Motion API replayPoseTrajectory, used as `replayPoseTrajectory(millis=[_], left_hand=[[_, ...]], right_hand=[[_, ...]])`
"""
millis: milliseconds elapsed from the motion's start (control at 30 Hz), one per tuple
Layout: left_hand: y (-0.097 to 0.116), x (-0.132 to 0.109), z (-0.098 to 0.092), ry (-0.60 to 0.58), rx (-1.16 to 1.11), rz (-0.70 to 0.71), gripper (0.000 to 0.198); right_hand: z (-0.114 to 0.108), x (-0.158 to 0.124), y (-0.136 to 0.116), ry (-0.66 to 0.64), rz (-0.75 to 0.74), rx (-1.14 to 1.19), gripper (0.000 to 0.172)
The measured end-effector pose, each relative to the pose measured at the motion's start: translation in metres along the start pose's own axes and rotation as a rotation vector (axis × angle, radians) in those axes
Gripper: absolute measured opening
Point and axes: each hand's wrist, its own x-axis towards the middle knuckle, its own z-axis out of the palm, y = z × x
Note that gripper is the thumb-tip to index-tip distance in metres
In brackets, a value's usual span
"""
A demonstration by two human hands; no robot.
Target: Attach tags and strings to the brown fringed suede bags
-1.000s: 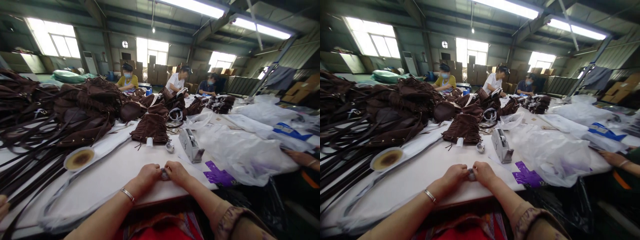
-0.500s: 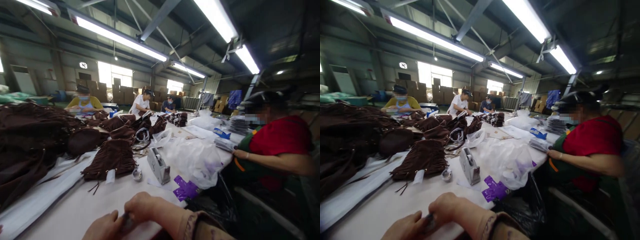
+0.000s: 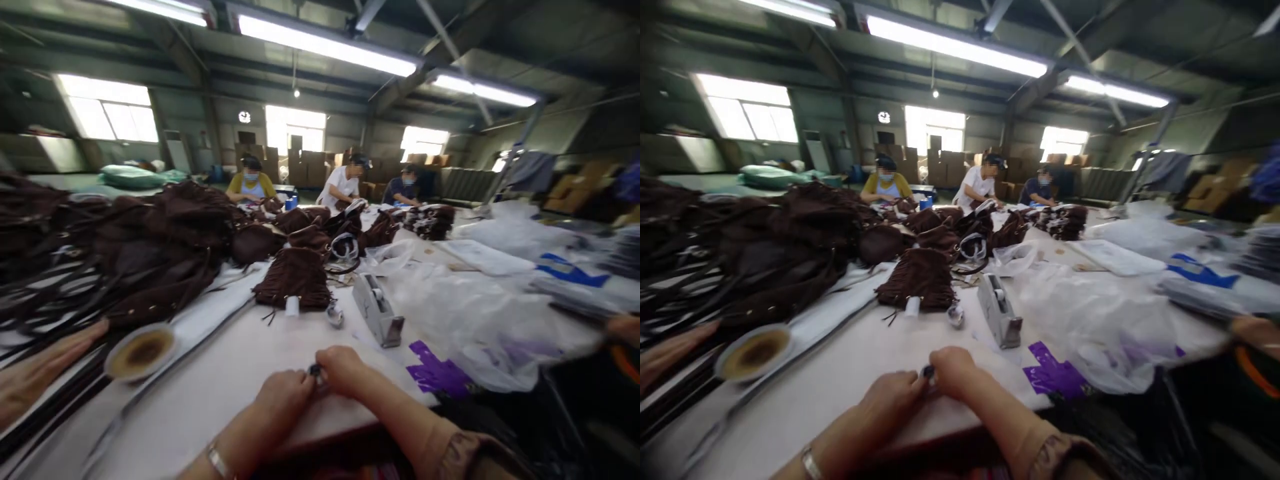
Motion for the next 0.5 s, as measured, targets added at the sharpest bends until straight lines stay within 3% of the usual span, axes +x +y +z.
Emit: replayPoseTrajectory(millis=[67,133,333,400,500], left_hand=[[-0.009,-0.007,-0.006,-0.011,0.024,0.063,0.022],[-0.008,-0.009,-0.005,0.019,0.013,0.095,0.020],[0.036,0.002,0.013,0.141,-0.041,-0.114,0.027],[0.037,0.001,0.015,0.133,-0.027,-0.112,0.029],[0.021,-0.005,0.014,0.091,-0.016,-0.039,0.027]], right_hand=[[-0.001,0.005,0.003,-0.055,-0.107,-0.033,0.016],[0.000,0.006,0.003,-0.046,-0.103,-0.030,0.016],[0.021,-0.004,-0.003,0.087,0.289,0.087,0.020],[0.023,-0.004,-0.002,0.070,0.246,0.041,0.018],[0.015,-0.001,0.003,0.026,0.000,-0.039,0.018]])
